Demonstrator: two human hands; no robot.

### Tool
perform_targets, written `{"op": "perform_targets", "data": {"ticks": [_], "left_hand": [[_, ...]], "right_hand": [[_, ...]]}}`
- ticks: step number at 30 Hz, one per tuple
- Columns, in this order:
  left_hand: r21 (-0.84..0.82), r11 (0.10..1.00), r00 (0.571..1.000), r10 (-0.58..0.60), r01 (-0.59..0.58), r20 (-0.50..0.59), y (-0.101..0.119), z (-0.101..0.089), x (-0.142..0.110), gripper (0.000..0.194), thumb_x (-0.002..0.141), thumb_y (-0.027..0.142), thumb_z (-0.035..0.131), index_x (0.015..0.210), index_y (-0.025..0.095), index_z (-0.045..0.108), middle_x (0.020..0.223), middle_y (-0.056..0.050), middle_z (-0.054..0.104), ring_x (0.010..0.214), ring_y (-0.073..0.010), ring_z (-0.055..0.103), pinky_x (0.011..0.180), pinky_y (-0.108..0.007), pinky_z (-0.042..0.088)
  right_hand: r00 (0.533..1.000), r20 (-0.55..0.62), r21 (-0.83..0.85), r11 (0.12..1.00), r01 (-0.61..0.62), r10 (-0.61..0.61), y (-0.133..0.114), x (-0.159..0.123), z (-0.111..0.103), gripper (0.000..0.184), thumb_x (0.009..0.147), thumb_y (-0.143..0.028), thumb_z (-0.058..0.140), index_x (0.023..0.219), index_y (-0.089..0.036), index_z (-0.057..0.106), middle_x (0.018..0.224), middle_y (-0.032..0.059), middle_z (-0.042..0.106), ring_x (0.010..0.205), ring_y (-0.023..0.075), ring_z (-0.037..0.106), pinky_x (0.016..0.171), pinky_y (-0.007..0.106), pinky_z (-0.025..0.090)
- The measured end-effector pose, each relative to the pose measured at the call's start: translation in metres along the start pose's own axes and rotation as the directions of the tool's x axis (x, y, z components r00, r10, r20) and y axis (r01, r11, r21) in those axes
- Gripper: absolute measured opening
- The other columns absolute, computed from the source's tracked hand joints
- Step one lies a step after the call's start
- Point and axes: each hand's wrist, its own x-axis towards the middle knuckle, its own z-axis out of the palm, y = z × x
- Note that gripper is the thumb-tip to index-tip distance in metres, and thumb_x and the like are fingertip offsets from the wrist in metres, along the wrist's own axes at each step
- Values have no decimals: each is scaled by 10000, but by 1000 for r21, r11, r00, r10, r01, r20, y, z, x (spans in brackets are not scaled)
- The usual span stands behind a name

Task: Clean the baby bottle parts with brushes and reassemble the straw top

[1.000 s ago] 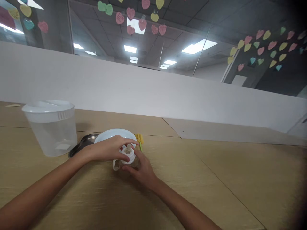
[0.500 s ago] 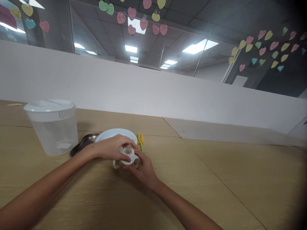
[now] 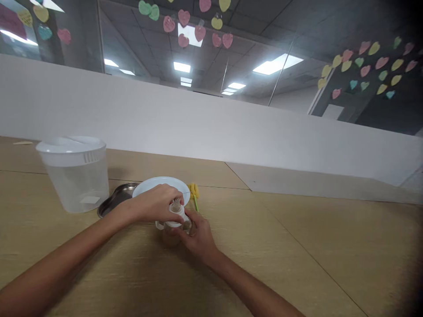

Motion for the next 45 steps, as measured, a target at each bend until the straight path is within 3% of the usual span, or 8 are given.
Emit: {"op": "perform_targets", "data": {"ticks": [4, 8, 12, 16, 24, 32, 40, 45], "left_hand": [[231, 968, 993, -85, 101, -78, 11, 9, 3, 516, 810, 596, 402, 806, 134, 631, 766, -126, 651, 735, -266, 609, 604, -323, 418], [253, 955, 988, -139, 153, -71, 17, 5, 1, 541, 767, 620, 466, 909, 126, 636, 802, -147, 666, 754, -307, 629, 624, -366, 454], [-4, 997, 996, 81, -82, -28, 10, -11, -11, 499, 754, 435, 590, 1211, 254, 508, 1151, -48, 624, 1053, -238, 571, 851, -317, 443], [-144, 959, 967, 250, -242, 38, -2, -18, -18, 416, 773, 169, 531, 1158, 328, 536, 1194, 56, 592, 1092, -140, 534, 892, -218, 398], [2, 1000, 998, 23, -23, -66, -1, -5, -7, 482, 805, 548, 473, 1129, 212, 591, 1040, -67, 655, 954, -243, 592, 786, -319, 436], [-99, 989, 994, 108, -108, -5, 4, -25, -19, 311, 886, 257, 375, 1084, 218, 613, 1108, -25, 647, 996, -171, 577, 825, -255, 407], [-22, 998, 990, -57, 55, -133, -1, -26, -10, 368, 836, 477, 458, 671, 177, 596, 664, -17, 629, 567, -139, 510, 516, -244, 286], [22, 992, 959, -115, 125, -258, -4, -29, -10, 456, 829, 556, 425, 622, 172, 554, 634, -18, 598, 555, -136, 474, 513, -248, 257]], "right_hand": [[999, -32, -23, 1000, -18, 18, -2, 0, 2, 356, 701, -296, 693, 1038, -191, 644, 974, 69, 675, 900, 240, 605, 792, 360, 467], [1000, -16, -54, 999, -4, 3, -3, 1, 1, 360, 703, -315, 693, 1038, -193, 641, 954, 68, 673, 887, 243, 603, 782, 362, 465], [1000, 4, -90, 996, 0, 0, -4, 2, 1, 294, 714, -335, 685, 974, -200, 657, 914, 53, 674, 854, 237, 602, 751, 349, 465], [1000, -25, -106, 994, -2, 0, -2, 2, 2, 406, 684, -334, 720, 1052, -186, 635, 975, 70, 669, 884, 241, 597, 778, 356, 459], [1000, -6, -106, 994, -7, 6, -1, 0, 1, 382, 697, -351, 712, 1039, -197, 642, 971, 63, 672, 892, 244, 592, 779, 365, 453], [1000, 11, -106, 994, -10, 11, -2, 1, 0, 472, 694, -371, 720, 1130, -227, 611, 980, 52, 672, 890, 251, 589, 772, 368, 448], [999, 24, -124, 992, -33, 37, -3, 3, -1, 462, 690, -364, 730, 1114, -216, 617, 959, 68, 672, 887, 251, 594, 759, 356, 457], [1000, 21, -117, 993, -18, 21, -1, 1, 0, 498, 701, -385, 720, 1151, -213, 593, 1048, 77, 659, 962, 256, 587, 828, 373, 448]]}}
